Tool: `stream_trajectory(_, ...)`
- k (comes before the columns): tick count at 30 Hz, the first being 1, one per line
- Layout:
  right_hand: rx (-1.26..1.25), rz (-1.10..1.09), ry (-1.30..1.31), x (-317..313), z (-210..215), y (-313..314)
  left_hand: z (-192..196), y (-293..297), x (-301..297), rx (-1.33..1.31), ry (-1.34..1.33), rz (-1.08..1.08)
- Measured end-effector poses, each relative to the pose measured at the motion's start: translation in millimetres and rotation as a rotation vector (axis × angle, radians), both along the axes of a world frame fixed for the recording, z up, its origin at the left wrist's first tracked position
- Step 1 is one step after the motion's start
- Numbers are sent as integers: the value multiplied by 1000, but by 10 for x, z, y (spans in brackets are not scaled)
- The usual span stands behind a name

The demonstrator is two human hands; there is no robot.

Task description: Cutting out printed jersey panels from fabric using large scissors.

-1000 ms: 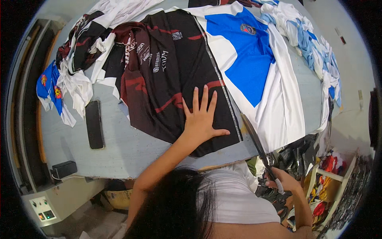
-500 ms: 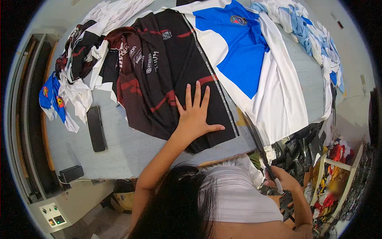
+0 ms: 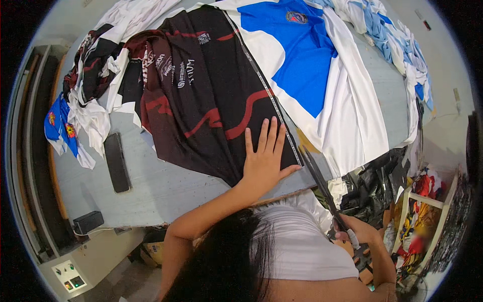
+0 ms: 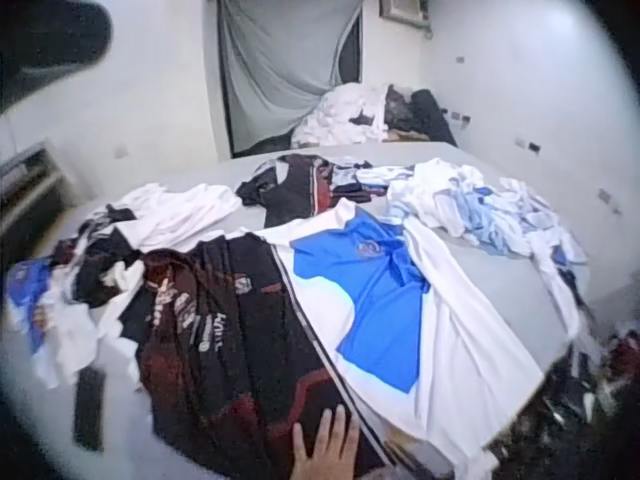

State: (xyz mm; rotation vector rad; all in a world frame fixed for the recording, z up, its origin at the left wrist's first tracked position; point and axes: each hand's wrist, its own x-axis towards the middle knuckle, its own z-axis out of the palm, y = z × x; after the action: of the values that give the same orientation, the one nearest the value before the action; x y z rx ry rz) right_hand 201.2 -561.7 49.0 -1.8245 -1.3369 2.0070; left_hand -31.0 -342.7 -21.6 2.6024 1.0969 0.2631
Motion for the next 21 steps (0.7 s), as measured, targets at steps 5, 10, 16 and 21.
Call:
stream_trajectory(5,-2,13,-5,-84,-54,23,35,-94,-65,83,-137,11)
stream_trajectory(10,-116,-46,-17,-64,-36,-93,66,-155,-141,9,-310,-95)
stream_trajectory(16,-7,-160,114,-137,-167,-275,0,-71,-152,203,-350,-174)
stream_trajectory(21,-13,-143,6,-280,-106,-170,10,-73,-136,234,-431,-171)
